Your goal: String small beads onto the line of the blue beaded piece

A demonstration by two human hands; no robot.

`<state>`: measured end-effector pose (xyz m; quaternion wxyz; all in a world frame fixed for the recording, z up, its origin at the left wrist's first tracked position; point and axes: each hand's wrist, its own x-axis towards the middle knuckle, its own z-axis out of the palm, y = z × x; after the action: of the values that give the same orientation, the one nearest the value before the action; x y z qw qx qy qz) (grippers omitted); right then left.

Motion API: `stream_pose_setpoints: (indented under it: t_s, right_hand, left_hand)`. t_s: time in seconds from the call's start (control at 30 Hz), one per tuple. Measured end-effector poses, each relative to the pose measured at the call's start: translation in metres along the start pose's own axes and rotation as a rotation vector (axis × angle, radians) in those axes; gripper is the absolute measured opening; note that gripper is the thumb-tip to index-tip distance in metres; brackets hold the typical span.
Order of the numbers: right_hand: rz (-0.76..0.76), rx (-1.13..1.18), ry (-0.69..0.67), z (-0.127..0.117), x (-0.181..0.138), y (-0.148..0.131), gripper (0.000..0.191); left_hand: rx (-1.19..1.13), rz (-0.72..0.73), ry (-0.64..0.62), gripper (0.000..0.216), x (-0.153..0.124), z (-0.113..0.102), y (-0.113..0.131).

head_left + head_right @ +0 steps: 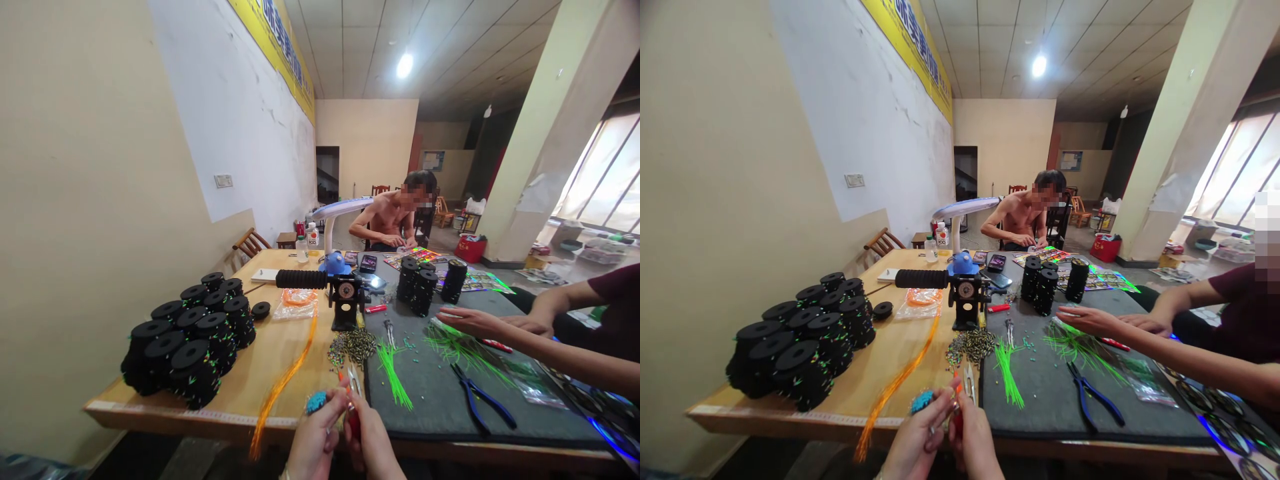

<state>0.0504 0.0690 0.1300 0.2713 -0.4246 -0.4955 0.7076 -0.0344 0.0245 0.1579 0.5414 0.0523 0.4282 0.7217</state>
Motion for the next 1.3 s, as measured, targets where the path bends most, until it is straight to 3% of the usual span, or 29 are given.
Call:
stream_pose_setpoints:
  t_s: [0.2,0.3,0.4,0.57,0.73,0.9,1.03,1.13,1.3]
  right_hand:
    - [0.043,-0.101,0.084,-0.014,0.008,-0.004,0.07]
    - [-0.167,-0.267,0.225,-0.043,0.004,-0.016,0.071]
    - [-0.468,-0.602,0.421,-0.084,-0.005,-0.027,0.056]
    - [-0.648,-1.218,0.747,-0.151,0.004,-0.027,0.038]
    - [-0.699,-1.546,0.852,-0.178,0.023,-0.017,0.036]
    - [-0.845,-1.335,0.824,-0.152,0.01,-0.019,0.035]
    - [-0.957,-0.957,0.489,-0.101,-0.018,-0.018,0.024]
    - [-0.983,-0.802,0.309,-0.066,-0.033,-0.017,0.013]
    - [-1.043,-0.758,0.194,-0.037,-0.039,-0.021,0.006]
  left_hand:
    - [-0.033,-0.083,0.023,0.012,-0.003,0.001,0.005]
    - [-0.086,-0.15,0.018,0.009,-0.004,-0.001,0.008]
    - [-0.122,-0.215,-0.011,0.006,-0.005,-0.005,0.009]
    - [-0.142,-0.291,-0.07,0.006,-0.005,-0.011,0.006]
    - [-0.137,-0.289,-0.065,0.01,-0.006,-0.01,0.004]
    - [-0.09,-0.25,-0.076,0.005,-0.006,-0.011,0.002]
    - [-0.073,-0.229,-0.077,0.008,-0.006,-0.014,-0.001]
    - [-0.079,-0.214,-0.071,0.01,-0.007,-0.015,-0.004]
    - [-0.095,-0.157,-0.045,0.016,-0.01,-0.012,-0.005]
